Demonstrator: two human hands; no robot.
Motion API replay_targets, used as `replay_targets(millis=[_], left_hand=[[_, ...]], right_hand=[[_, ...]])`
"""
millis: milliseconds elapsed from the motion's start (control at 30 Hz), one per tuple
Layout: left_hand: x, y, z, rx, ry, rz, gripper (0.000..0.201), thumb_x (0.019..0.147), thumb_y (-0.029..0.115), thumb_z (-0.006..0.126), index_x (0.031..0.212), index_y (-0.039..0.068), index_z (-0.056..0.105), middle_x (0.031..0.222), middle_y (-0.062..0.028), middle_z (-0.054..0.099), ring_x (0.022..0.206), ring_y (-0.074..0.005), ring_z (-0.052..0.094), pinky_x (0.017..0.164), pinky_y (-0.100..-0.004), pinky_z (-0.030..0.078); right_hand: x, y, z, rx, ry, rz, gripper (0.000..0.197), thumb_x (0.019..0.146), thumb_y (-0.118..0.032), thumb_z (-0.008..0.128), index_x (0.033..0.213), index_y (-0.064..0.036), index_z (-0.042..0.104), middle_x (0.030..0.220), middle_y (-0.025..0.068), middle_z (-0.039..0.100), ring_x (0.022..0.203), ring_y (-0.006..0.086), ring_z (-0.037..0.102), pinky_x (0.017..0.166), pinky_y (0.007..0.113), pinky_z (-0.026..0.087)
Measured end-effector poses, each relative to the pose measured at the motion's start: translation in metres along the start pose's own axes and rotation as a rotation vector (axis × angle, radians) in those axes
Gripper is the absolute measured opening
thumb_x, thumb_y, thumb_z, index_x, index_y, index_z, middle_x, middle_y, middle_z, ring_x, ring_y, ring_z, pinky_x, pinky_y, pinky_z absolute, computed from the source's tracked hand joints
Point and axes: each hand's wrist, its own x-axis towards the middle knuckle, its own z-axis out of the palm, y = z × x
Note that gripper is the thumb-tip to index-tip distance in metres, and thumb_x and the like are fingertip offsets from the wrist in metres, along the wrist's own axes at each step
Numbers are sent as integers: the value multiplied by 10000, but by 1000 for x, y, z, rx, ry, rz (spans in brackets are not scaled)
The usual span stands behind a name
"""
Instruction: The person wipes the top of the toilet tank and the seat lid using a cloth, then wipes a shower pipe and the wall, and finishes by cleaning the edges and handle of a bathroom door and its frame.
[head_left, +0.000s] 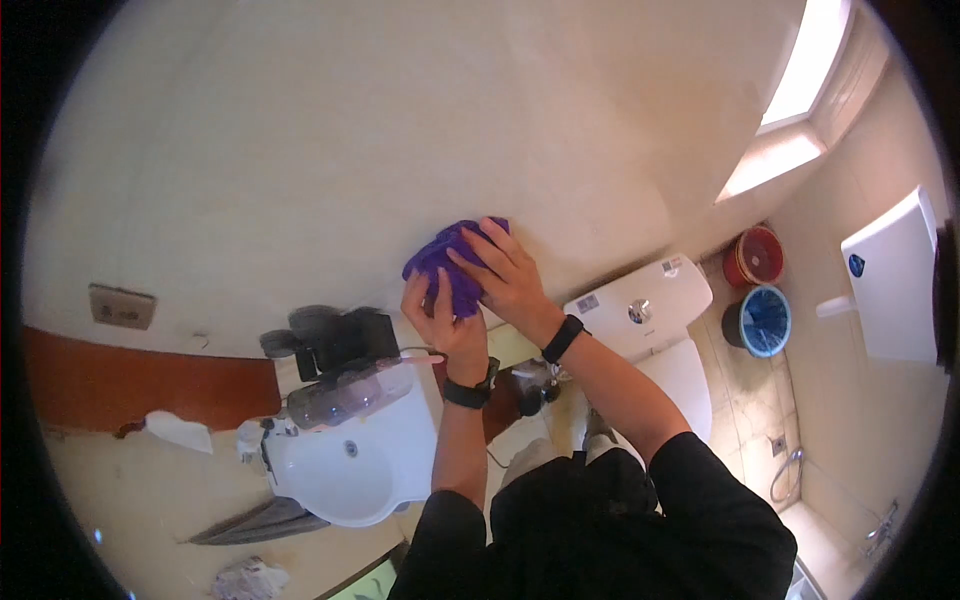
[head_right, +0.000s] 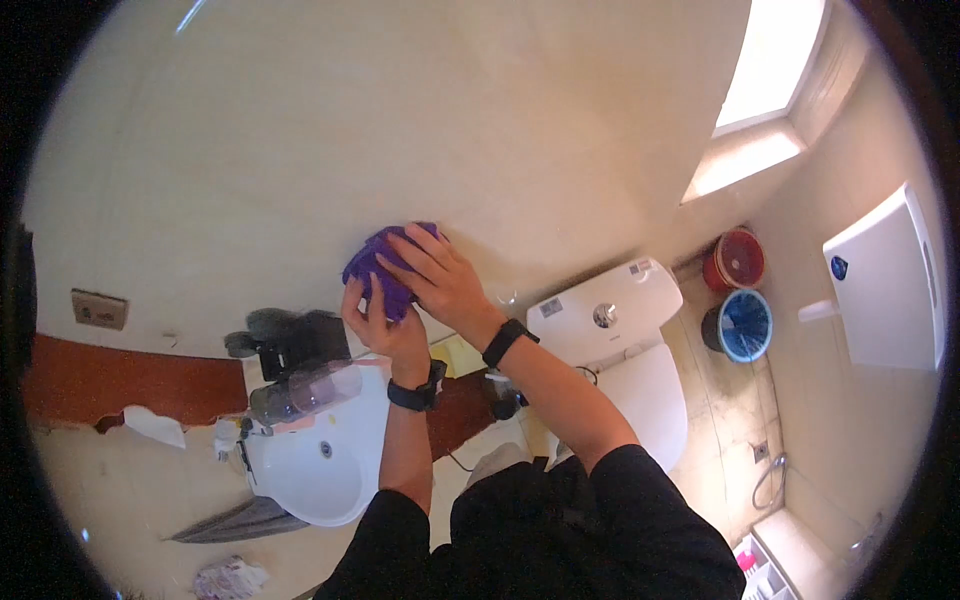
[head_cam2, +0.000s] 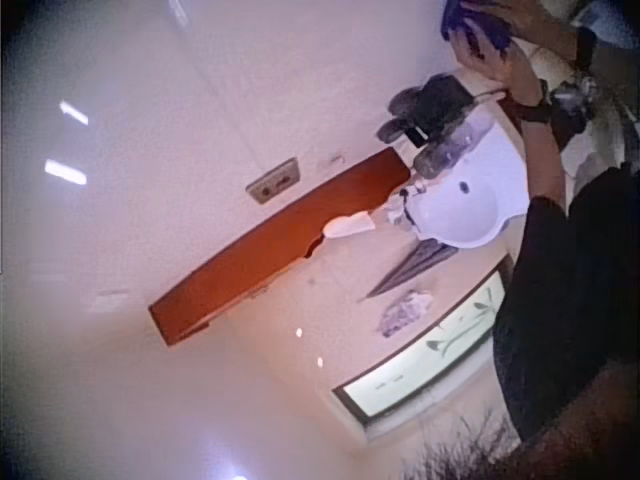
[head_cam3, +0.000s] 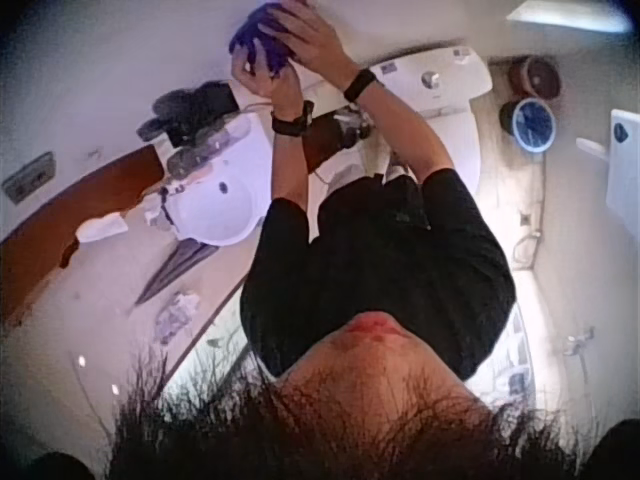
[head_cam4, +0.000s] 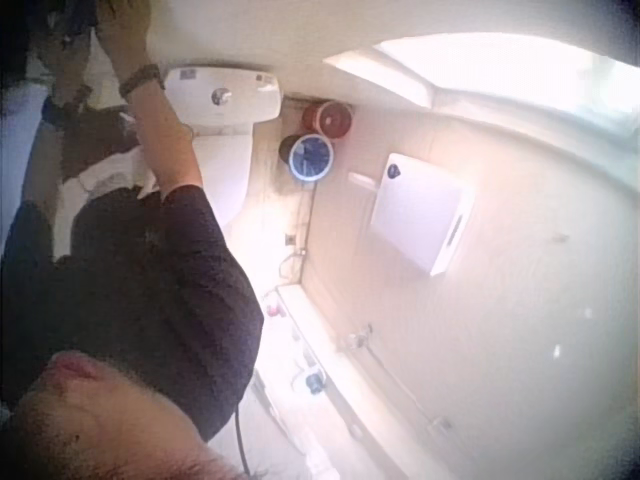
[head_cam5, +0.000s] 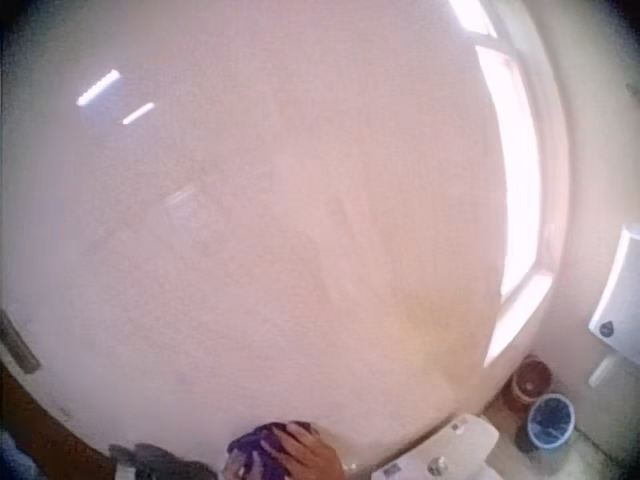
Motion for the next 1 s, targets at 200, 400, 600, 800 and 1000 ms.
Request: replay_targets(millis=[200, 400, 600, 800, 1000], left_hand=[[-91, -24, 14, -35, -367, -192, 459, 754, -122, 624, 1185, 29, 663, 1153, -166, 555, 1140, -356, 543, 963, -440, 472], [-212, -16, 20, -150, -862, -623, 473, 751, -90, 583, 1209, 18, 630, 1154, -159, 573, 1090, -344, 570, 961, -380, 466], [-293, 11, 41, -196, -1061, -637, 516, 775, -45, 630, 1281, 43, 581, 1219, -166, 544, 1152, -345, 533, 1009, -397, 436], [-310, 13, 69, -133, -1035, -607, 511, 785, -35, 628, 1286, 46, 568, 1276, -171, 531, 1181, -363, 521, 1017, -419, 430], [-312, 26, 141, -245, -968, -489, 556, 795, -34, 614, 1339, 38, 522, 1321, -196, 507, 1199, -388, 499, 1030, -426, 418]], right_hand=[[-104, 18, -15, -61, -251, 285, 433, 740, -10, 643, 1168, -70, 658, 1362, 93, 530, 1348, 307, 424, 1056, 416, 439], [-222, 7, -61, -137, -566, 766, 550, 742, 30, 588, 1288, -24, 550, 1400, 138, 479, 1369, 352, 375, 1093, 417, 392], [-299, 26, -110, -215, -629, 849, 545, 749, 11, 614, 1288, -33, 549, 1396, 151, 481, 1361, 364, 386, 1092, 427, 389], [-327, 61, -108, -209, -600, 790, 490, 791, -22, 590, 1278, -29, 546, 1378, 159, 491, 1356, 359, 393, 1096, 410, 379], [-321, 135, -125, -408, -633, 681, 578, 750, 4, 626, 1315, -69, 530, 1404, 185, 473, 1355, 360, 400, 1095, 414, 383]])
